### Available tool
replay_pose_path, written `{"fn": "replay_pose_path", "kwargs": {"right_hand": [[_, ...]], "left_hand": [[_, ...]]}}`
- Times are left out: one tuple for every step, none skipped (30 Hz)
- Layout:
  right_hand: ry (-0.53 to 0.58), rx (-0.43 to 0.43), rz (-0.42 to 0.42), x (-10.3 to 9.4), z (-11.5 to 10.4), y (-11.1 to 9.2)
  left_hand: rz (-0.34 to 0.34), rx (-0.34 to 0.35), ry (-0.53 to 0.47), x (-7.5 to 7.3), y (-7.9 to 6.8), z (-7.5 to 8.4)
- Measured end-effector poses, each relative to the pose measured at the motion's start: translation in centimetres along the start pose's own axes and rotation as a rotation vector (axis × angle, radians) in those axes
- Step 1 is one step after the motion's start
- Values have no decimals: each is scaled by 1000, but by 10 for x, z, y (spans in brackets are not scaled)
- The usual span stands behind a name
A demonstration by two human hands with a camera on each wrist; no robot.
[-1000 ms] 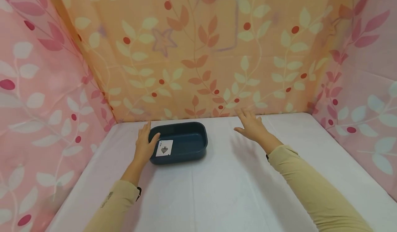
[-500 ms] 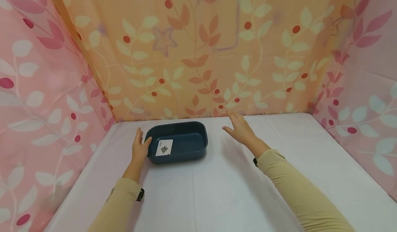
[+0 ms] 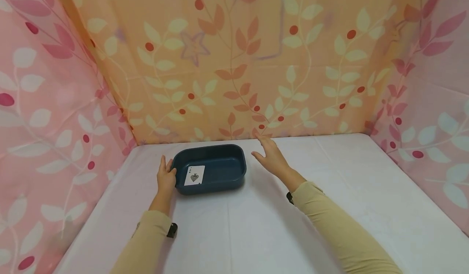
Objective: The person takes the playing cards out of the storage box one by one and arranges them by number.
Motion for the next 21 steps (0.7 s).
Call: {"fn": "replay_pose_path", "kwargs": {"right_hand": [[20,-5,10,2,-2,0],[40,-6,16,4,-4,0],[61,-8,23,6,-6,0],[82,-8,31,8,-9,1],[102,-4,36,10,-10,1],[122,3,40,12,-11,1],[137,12,43,14,-12,0],[156,24,42,16,-13,0],[172,35,41,19,-14,0],[182,45,39,22,-15,-1],[193,60,33,25,-15,-2],[199,67,30,28,-15,-2],[210,74,23,31,-16,-3],[226,79,18,34,-18,-4],[243,82,16,37,-20,-4],[262,85,14,40,-21,-5],[282,91,9,43,-23,-5],[303,97,4,47,-25,-6],[322,110,-2,50,-27,-7],[339,126,-8,54,-28,-8],[358,143,-13,57,-29,-9]], "left_hand": [[8,-1,-9,0,0,0],[15,-4,-24,0,0,0],[23,-7,-38,0,0,0],[29,-3,-45,0,0,0],[34,2,-49,1,0,1],[37,7,-55,1,1,2],[40,9,-59,2,1,2],[43,10,-57,3,1,2],[48,11,-51,3,2,2],[52,16,-35,4,2,2],[53,13,-27,4,2,1],[56,7,-22,4,3,0],[60,6,-9,4,3,0],[63,7,5,3,3,-1],[65,6,13,3,3,-1],[67,4,22,3,3,-2],[68,-2,20,2,3,-3],[71,-8,17,1,3,-3],[75,-13,12,1,3,-4],[77,-18,5,1,3,-5],[77,-20,0,1,3,-5]]}}
Point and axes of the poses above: each hand's wrist, its own y-axis towards the middle knuckle, its own x-axis out of the palm, z = x × y, the point moved 10 cm from there along y, towards the middle knuckle, and after that the axes turned 13 degrees about z, right-handed, at the moved point
